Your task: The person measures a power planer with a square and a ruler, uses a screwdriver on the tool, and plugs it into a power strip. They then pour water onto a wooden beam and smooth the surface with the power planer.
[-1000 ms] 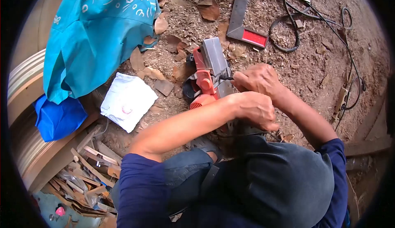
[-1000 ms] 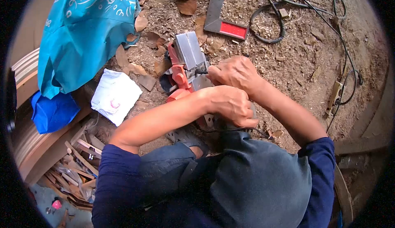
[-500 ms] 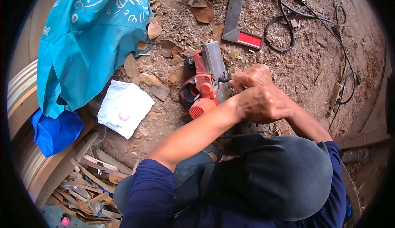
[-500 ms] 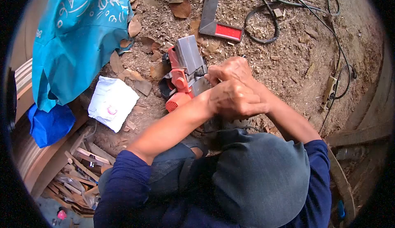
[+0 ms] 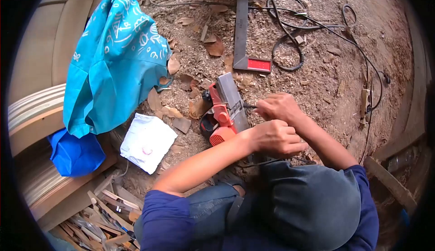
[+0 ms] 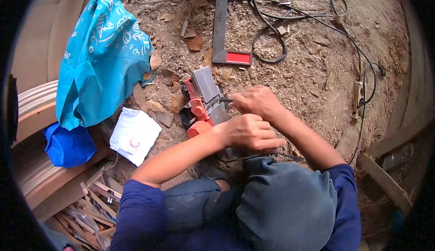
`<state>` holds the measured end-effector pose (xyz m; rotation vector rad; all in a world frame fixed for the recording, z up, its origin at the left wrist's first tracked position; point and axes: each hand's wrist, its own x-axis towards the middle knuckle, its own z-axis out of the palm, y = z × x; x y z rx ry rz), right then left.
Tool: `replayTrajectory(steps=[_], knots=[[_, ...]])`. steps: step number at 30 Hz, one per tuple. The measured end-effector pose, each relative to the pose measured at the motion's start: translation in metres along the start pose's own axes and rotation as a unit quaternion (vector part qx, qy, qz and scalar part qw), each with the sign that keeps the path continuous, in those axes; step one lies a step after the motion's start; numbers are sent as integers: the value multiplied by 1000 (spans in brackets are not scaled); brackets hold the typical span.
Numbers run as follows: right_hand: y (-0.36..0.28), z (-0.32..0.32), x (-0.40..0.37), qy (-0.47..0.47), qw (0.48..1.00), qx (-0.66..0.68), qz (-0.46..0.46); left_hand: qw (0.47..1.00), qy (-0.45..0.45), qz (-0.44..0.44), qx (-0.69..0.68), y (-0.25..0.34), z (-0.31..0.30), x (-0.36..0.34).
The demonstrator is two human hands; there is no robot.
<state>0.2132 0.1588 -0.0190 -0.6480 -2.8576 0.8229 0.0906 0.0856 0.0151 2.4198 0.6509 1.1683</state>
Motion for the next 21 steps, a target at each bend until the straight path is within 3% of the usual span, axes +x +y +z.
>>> replayTrajectory(steps=[2,4,8,10,15,19,21], knots=[[1,-21,-19,-20,997,-41,65,997,-73,24,5,9,-27,1],[12,-36,-41,-41,991,-100,74,989,-136,37,53,11,-67,-3],[41,-41,-77,-20,984,-159,73,969,-224,-59,89,22,-158,-34],[44,-47,-88,-66,976,-186,91,941,-281,-143,127,39,-202,-47],[48,-48,-107,-77,968,-207,120,890,-136,-408,153,96,-261,-80],[33,-74,-108,3,963,-263,64,764,42,-636,97,122,-242,-132],[12,-90,-102,-20,972,-146,183,685,114,-719,-7,129,-212,-177]])
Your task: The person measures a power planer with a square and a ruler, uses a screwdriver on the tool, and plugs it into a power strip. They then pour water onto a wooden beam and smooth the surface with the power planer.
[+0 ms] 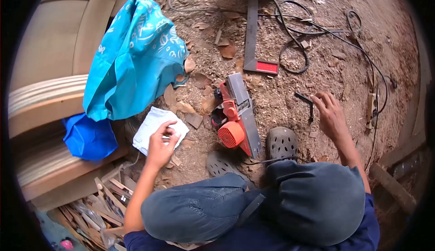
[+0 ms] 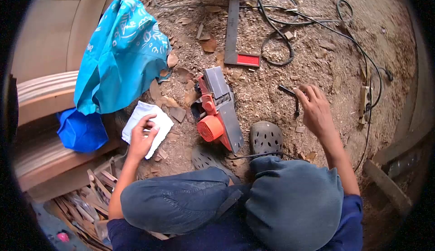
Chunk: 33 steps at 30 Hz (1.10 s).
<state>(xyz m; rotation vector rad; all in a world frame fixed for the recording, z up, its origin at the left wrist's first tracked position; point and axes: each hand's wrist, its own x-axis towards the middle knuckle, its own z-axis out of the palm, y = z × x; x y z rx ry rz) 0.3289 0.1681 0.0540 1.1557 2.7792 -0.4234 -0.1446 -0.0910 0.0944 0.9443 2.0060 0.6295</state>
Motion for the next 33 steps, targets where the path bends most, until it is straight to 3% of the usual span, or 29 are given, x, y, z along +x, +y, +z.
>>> replayTrajectory(steps=[1,2,5,7,9,11,13,17,19,21,25,31,33], knots=[[-7,6,0,30,996,80,10,997,-8,-49,-52,-29,16,-3],[-20,10,3,-8,977,210,28,992,-47,-63,-102,-50,36,-4],[-81,28,23,-186,821,527,120,961,-136,-153,-186,-46,92,-10],[-122,46,33,-205,811,539,95,957,-140,-157,-199,-42,121,-11],[-149,71,37,-131,875,466,30,954,-147,-161,-209,-42,137,-12],[-165,79,40,-125,883,452,28,956,-117,-115,-244,-45,145,-13],[-173,83,42,-62,932,358,-8,951,-138,-120,-248,-56,148,-9],[-171,83,44,-146,895,420,22,939,-86,-96,-319,-63,157,-5],[-179,87,42,-139,911,388,21,940,-88,-93,-317,-69,162,-7],[-185,86,45,-135,896,417,74,937,-42,-86,-337,-68,165,-7],[-186,86,44,-115,888,436,95,942,-38,-90,-321,-64,164,-6],[-164,81,42,-71,865,488,90,933,-4,-159,-324,-31,168,-8],[-153,67,44,-118,795,583,119,916,51,-174,-358,-24,171,-10]])
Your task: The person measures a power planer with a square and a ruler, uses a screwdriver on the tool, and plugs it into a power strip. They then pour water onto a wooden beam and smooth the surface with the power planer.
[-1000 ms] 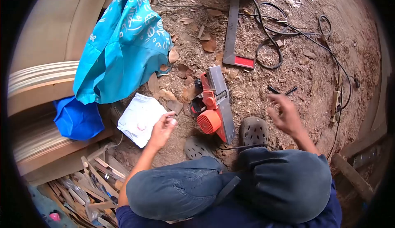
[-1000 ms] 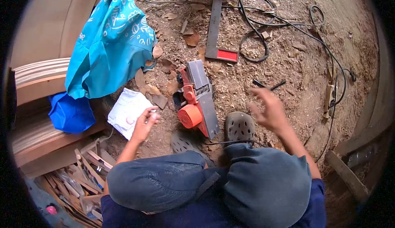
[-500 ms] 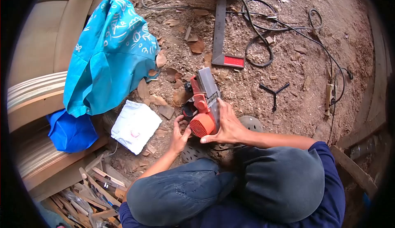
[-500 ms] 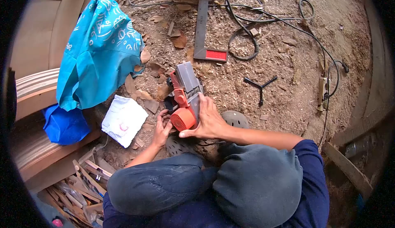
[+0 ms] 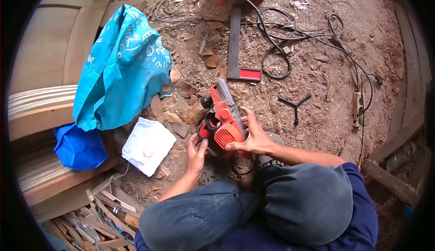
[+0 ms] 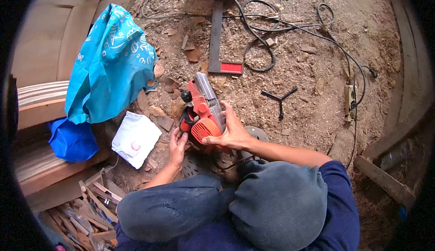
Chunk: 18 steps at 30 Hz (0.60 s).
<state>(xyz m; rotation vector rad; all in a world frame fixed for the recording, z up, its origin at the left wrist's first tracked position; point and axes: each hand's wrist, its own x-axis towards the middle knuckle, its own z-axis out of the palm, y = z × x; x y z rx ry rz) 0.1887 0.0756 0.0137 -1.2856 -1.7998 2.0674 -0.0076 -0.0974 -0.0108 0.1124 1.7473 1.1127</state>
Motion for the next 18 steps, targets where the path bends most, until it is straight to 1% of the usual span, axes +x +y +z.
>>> replayTrajectory(steps=[1,2,4,6,8,9,10,11,12,13,15,16,17,18], knots=[[-4,-6,0,-13,999,43,8,1000,-15,18,-19,-9,-3,3],[-6,-11,0,2,999,40,12,996,-56,-54,-35,-9,-12,5],[-9,-21,-5,-83,988,127,20,982,-162,-28,-89,-1,-8,4],[-11,-24,-11,-99,987,115,-46,956,-229,-48,-178,29,4,-6],[-13,-20,-12,-128,968,192,-100,950,-180,-61,-249,77,34,-27],[-12,-18,-9,-122,971,162,-125,912,-255,-56,-317,56,5,-6],[-11,-18,-6,-118,973,130,-151,893,-282,-49,-347,57,-4,7],[-14,-21,-6,-126,970,145,-150,872,-310,-45,-376,59,-13,20],[-20,-27,-10,-138,966,163,-149,881,-292,-38,-371,92,-7,12],[-24,-42,-20,-73,969,27,-236,902,-272,-31,-333,114,-4,7],[-32,-93,-51,21,948,-89,-304,936,-223,-9,-273,147,-5,0],[-29,-127,-75,62,964,-93,-243,949,-195,-1,-247,159,-16,-2],[-24,-160,-104,147,973,-94,-151,941,-240,31,-236,169,-34,2],[-19,-191,-135,265,945,-176,-84,931,-282,59,-223,181,-54,5]])
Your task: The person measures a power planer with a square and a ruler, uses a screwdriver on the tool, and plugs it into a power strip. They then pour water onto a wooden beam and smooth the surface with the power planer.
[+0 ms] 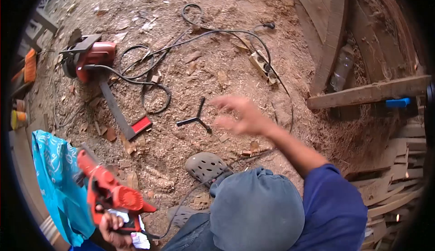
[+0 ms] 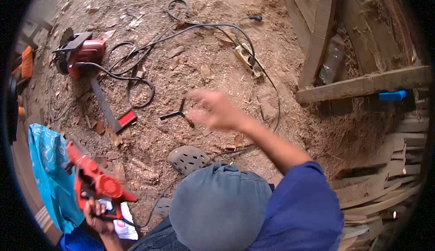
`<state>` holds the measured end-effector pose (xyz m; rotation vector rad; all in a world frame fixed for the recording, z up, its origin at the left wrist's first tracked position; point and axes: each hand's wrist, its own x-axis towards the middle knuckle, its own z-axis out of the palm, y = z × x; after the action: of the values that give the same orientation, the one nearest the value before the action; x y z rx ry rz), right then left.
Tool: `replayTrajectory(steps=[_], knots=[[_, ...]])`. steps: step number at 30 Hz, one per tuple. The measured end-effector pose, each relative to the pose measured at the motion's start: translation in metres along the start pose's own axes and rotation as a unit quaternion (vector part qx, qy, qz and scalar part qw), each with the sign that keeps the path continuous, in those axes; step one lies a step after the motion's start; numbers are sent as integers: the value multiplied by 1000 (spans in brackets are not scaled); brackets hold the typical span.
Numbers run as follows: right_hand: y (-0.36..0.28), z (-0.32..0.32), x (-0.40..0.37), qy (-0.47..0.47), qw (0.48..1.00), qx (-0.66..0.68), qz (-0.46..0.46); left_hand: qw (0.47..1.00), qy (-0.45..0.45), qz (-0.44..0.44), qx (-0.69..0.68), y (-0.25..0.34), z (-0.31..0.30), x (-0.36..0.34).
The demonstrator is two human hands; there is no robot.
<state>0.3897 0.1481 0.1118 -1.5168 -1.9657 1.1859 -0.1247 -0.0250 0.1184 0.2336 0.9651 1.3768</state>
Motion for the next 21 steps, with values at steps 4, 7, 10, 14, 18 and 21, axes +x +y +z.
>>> replayTrajectory(steps=[4,7,10,14,18,21], knots=[[121,-111,-40,224,943,-186,163,998,12,54,-27,66,9,-13],[156,-172,-9,343,895,-215,188,994,67,82,33,100,33,-27],[250,-200,49,292,911,-173,234,989,108,83,49,97,61,-36],[280,-199,125,183,922,19,342,986,141,76,35,78,76,-45],[314,-207,157,123,940,47,314,985,160,68,10,68,80,-60],[297,-233,138,286,893,-73,340,983,171,69,14,66,79,-69]])
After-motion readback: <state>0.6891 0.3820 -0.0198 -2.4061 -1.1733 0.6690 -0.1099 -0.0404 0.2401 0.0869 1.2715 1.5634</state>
